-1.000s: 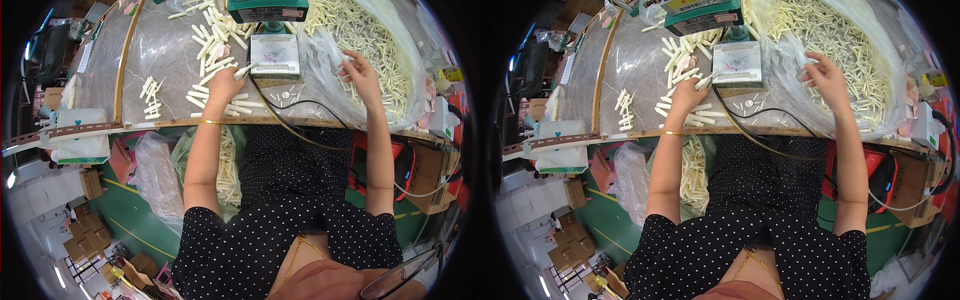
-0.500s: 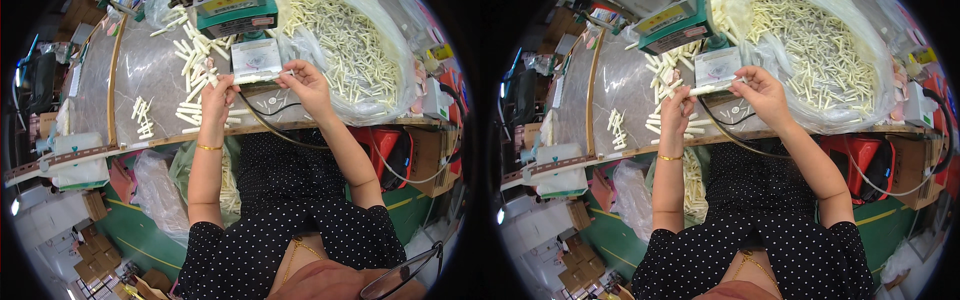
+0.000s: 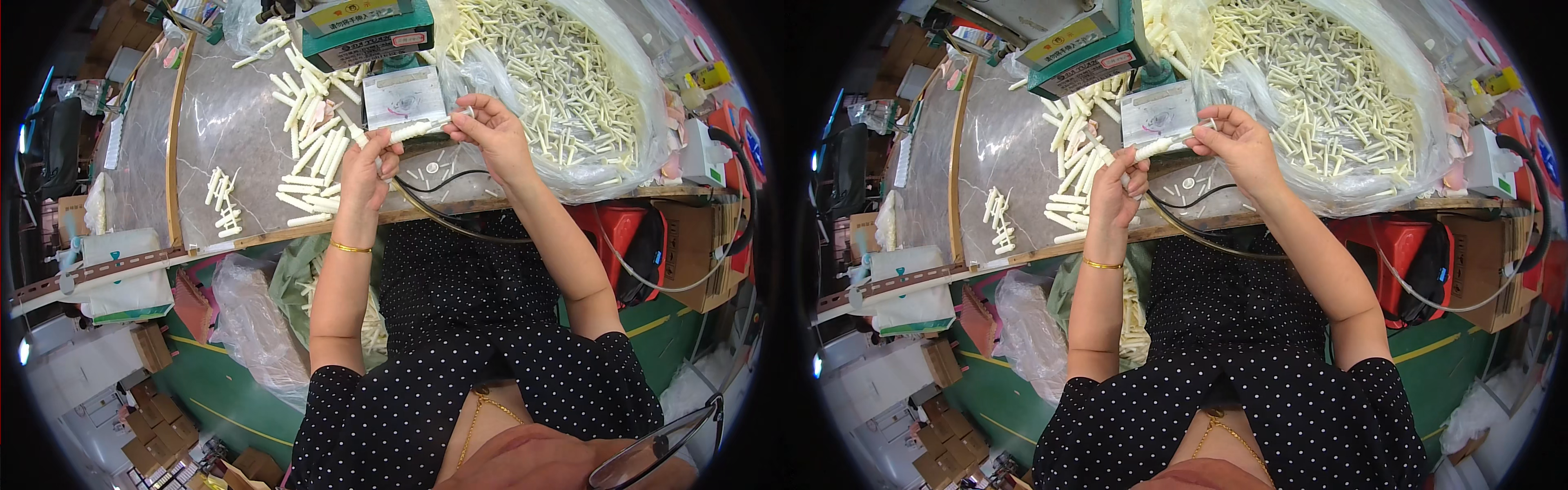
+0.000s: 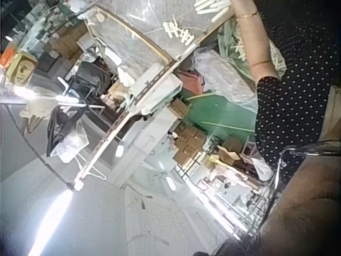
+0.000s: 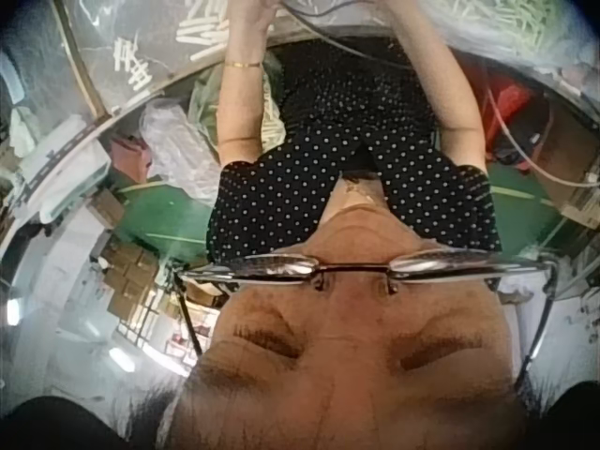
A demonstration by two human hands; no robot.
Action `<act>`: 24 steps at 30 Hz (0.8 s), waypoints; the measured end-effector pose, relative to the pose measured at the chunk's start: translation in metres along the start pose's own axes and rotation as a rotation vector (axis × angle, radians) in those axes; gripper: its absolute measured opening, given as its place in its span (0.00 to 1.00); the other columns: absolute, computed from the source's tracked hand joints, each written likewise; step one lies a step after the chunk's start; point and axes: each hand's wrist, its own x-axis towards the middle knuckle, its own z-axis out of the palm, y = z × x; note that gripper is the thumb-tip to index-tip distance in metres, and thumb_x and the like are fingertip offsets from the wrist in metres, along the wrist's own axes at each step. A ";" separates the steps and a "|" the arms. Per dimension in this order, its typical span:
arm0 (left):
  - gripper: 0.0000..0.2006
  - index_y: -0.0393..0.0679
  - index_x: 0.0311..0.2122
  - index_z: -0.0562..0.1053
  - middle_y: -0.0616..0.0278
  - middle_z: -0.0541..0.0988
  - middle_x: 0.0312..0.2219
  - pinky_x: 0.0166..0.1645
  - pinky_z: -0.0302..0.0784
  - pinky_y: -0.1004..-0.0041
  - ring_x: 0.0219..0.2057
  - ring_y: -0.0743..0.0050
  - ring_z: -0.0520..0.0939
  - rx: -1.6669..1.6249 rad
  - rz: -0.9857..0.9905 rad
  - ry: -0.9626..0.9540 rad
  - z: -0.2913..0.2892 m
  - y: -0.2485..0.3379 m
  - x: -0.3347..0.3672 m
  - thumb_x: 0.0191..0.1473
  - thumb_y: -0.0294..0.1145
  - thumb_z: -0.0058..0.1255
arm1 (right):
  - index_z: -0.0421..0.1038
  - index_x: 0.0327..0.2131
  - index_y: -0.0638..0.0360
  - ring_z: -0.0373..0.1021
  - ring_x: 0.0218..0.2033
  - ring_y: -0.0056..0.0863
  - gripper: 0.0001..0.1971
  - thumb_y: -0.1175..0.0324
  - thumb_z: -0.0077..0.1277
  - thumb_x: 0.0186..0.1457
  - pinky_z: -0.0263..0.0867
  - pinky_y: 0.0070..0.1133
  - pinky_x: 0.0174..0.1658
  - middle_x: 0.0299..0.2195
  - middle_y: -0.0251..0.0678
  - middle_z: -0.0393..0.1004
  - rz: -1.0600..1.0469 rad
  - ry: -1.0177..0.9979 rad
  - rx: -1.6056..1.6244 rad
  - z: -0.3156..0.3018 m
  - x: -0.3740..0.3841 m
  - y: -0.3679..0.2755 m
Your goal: Manually inserting small plastic components into an assembly fixture on a workbench.
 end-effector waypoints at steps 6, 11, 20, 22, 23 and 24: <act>0.06 0.37 0.31 0.68 0.57 0.74 0.21 0.16 0.53 0.84 0.14 0.85 0.62 -0.024 0.046 -0.053 0.010 -0.010 -0.003 0.52 0.28 0.49 | 0.65 0.39 0.69 0.71 0.30 0.21 0.11 0.77 0.48 0.51 0.69 0.14 0.34 0.29 0.37 0.72 -0.134 -0.040 -0.180 -0.001 0.002 -0.014; 0.05 0.39 0.31 0.68 0.53 0.75 0.23 0.17 0.54 0.86 0.15 0.84 0.64 0.129 0.160 -0.062 0.012 -0.010 -0.003 0.51 0.28 0.50 | 0.66 0.39 0.68 0.72 0.30 0.21 0.11 0.77 0.49 0.50 0.69 0.14 0.33 0.30 0.38 0.72 -0.109 -0.081 -0.259 0.000 0.010 -0.030; 0.04 0.42 0.31 0.68 0.55 0.75 0.24 0.19 0.58 0.84 0.16 0.80 0.66 0.109 0.239 -0.118 0.026 -0.013 0.004 0.50 0.27 0.51 | 0.67 0.40 0.67 0.71 0.32 0.18 0.10 0.77 0.47 0.52 0.69 0.13 0.33 0.31 0.35 0.72 -0.289 -0.085 -0.168 0.011 -0.001 -0.038; 0.05 0.41 0.30 0.69 0.56 0.75 0.24 0.20 0.61 0.81 0.17 0.77 0.68 0.228 0.257 -0.061 0.032 -0.009 0.006 0.49 0.26 0.52 | 0.67 0.42 0.64 0.71 0.31 0.16 0.13 0.77 0.47 0.51 0.68 0.13 0.32 0.29 0.33 0.73 -0.234 -0.126 -0.323 -0.001 0.008 -0.048; 0.06 0.41 0.31 0.70 0.57 0.75 0.24 0.23 0.64 0.77 0.19 0.71 0.70 0.743 0.640 -0.097 0.039 -0.007 0.013 0.46 0.25 0.54 | 0.67 0.42 0.64 0.71 0.31 0.16 0.13 0.77 0.47 0.51 0.68 0.13 0.32 0.29 0.33 0.73 -0.235 -0.129 -0.322 -0.003 0.012 -0.053; 0.07 0.41 0.31 0.72 0.58 0.75 0.24 0.27 0.66 0.72 0.21 0.66 0.71 1.269 1.013 -0.120 0.044 -0.004 0.017 0.43 0.24 0.55 | 0.66 0.44 0.61 0.70 0.29 0.15 0.15 0.77 0.48 0.50 0.68 0.13 0.31 0.28 0.33 0.73 -0.316 -0.190 -0.542 -0.002 0.015 -0.058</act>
